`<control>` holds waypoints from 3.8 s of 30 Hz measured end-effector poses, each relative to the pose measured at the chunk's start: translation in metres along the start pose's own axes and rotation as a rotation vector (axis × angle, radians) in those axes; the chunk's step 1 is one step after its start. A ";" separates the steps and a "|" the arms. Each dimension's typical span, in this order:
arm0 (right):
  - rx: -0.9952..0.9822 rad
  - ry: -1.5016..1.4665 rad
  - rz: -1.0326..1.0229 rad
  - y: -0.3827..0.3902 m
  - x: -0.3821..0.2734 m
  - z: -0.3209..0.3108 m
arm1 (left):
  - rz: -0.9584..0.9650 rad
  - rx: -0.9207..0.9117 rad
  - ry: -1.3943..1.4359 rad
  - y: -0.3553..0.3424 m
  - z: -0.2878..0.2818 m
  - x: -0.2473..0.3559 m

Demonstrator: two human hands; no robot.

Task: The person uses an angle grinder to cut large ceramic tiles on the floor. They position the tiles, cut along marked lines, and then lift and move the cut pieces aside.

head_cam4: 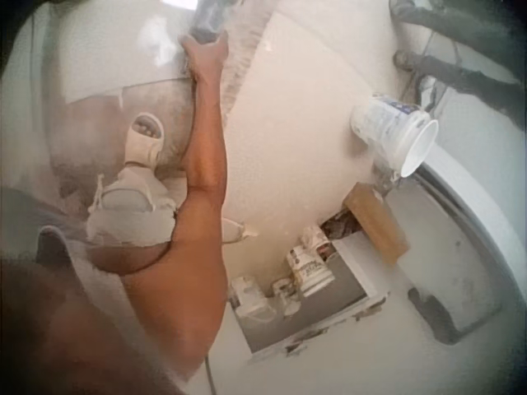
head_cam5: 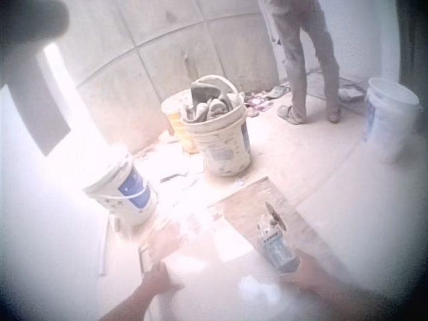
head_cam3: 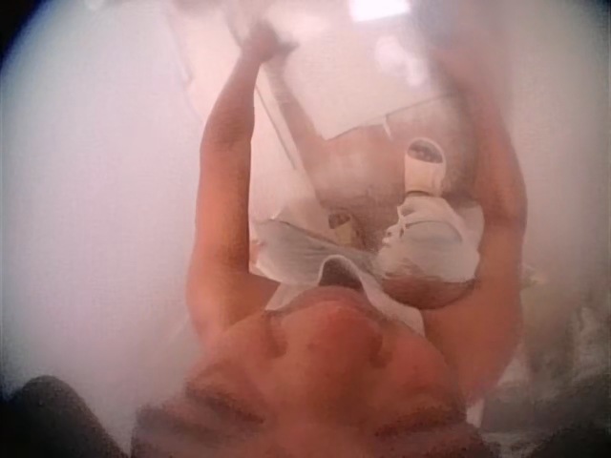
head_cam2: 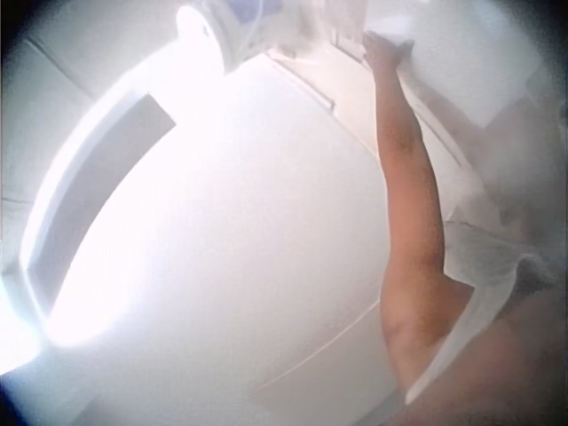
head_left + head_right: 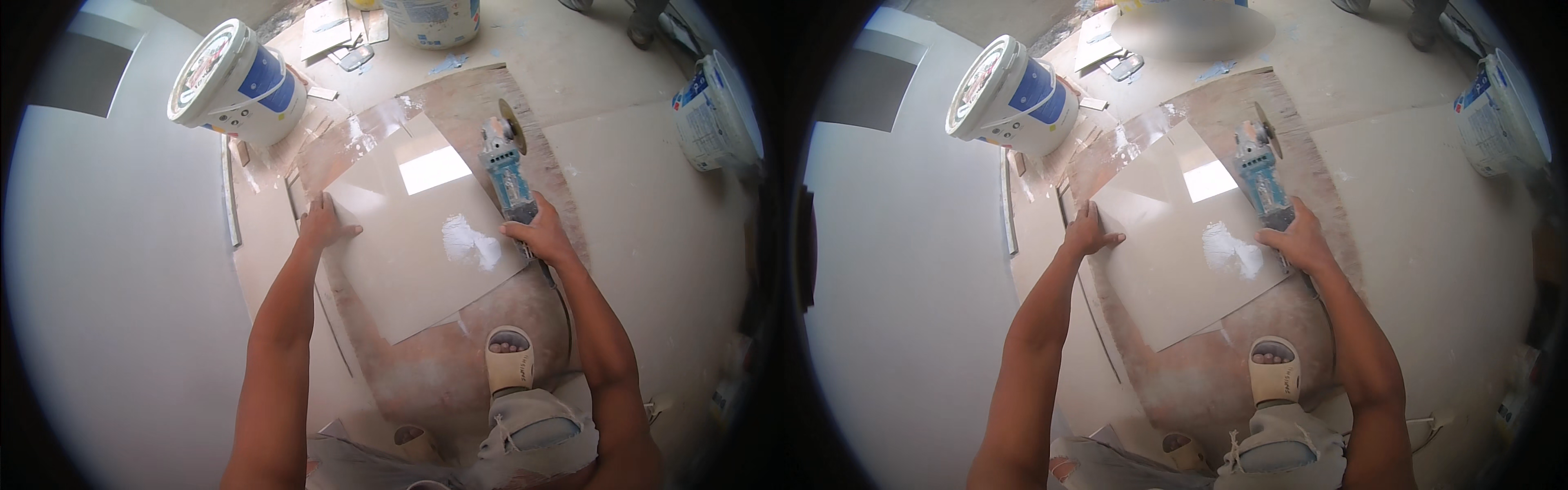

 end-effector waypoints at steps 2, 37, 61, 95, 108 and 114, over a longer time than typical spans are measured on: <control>0.041 0.011 0.013 0.010 0.002 -0.016 | -0.004 -0.051 0.015 -0.002 0.008 0.001; 0.104 -0.063 -0.011 0.127 -0.026 -0.031 | 0.198 -0.019 -0.054 0.257 0.137 0.011; 0.058 -0.068 -0.030 0.111 -0.032 -0.034 | 0.422 0.268 0.280 0.154 0.077 0.220; -0.229 -0.082 -0.078 -0.065 -0.020 0.141 | 0.318 0.184 0.316 0.158 0.091 0.080; -0.439 0.036 -0.083 -0.106 -0.055 0.291 | 0.260 -0.072 0.107 0.155 0.091 0.081; -0.417 0.010 -0.084 -0.121 -0.043 0.306 | 0.242 -0.067 0.205 0.158 0.091 0.083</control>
Point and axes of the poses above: each hand's wrist, its own y-axis away from the middle knuckle, its own z-axis out of the palm, x = y × z, the point moved 4 cm from there along -y, towards the middle knuckle, and after that the axes turned 14 degrees about -z, right-handed, at the moved point
